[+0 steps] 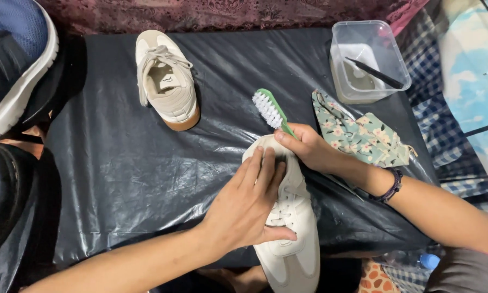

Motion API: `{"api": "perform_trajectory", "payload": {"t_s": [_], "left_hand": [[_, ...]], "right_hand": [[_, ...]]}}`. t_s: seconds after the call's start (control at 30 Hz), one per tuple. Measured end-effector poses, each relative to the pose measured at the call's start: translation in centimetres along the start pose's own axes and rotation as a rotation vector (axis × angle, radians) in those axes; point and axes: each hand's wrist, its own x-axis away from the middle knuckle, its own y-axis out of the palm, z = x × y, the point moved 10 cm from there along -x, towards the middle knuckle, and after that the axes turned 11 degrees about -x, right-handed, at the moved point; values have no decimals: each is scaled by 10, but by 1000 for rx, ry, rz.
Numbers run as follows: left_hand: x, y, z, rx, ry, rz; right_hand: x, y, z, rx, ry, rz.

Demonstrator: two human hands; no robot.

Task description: Cleaning the tongue of a white sneaker using a brush and cleaning solution

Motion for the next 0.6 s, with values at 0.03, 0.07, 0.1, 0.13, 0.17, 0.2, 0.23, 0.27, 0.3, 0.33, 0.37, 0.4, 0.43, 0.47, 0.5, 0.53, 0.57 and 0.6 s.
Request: {"api": "perform_trajectory", "payload": {"t_s": [0.03, 0.07, 0.1, 0.13, 0.17, 0.2, 0.23, 0.27, 0.3, 0.33, 0.37, 0.4, 0.43, 0.47, 0.5, 0.53, 0.57, 0.6], "left_hand": [[-1, 0, -1, 1, -2, 4], [-1, -2, -3, 53, -6, 18], [-1, -3, -4, 106, -11, 32], [-1, -2, -5, 106, -13, 33], [-1, -1, -5, 108, -9, 30], [-2, -1, -6, 108, -1, 27], [-1, 0, -6, 106, 0, 29], [-1, 3, -7, 51, -11, 9], [-1, 6, -8, -5, -21, -11], [0, 7, -6, -3, -18, -10], [0, 10, -8, -16, -46, -32], [1, 13, -10, -28, -75, -53], [0, 14, -10, -27, -72, -50], [0, 14, -11, -8, -84, -44], [1, 14, -12, 10, -95, -38], [0, 14, -12, 9, -94, -40], [-1, 11, -13, 28, -97, -10], [1, 8, -13, 48, -106, 15]], "right_hand": [[-1, 0, 1, 4, 0, -1], [-1, 0, 2, -9, 0, 3], [-1, 0, 3, -22, -1, 7], [-1, 1, 3, -20, -1, 5], [-1, 2, 2, -10, 8, 8], [-1, 2, 2, 1, 14, 14], [-1, 2, -1, 2, 12, 14], [0, 2, -3, 30, 4, 22], [0, 2, -5, 58, -3, 31], [0, 1, -3, 59, -3, 34], [0, 1, -1, 37, 4, 30], [-1, 0, 1, 18, 10, 26], [-1, -1, 0, 20, 9, 30], [-1, 0, 0, 27, 16, 29], [-1, 0, 0, 34, 23, 28], [-2, -1, 0, 32, 23, 28], [-3, -3, 0, 63, 19, 43], [-2, -4, 1, 91, 21, 54]]}}
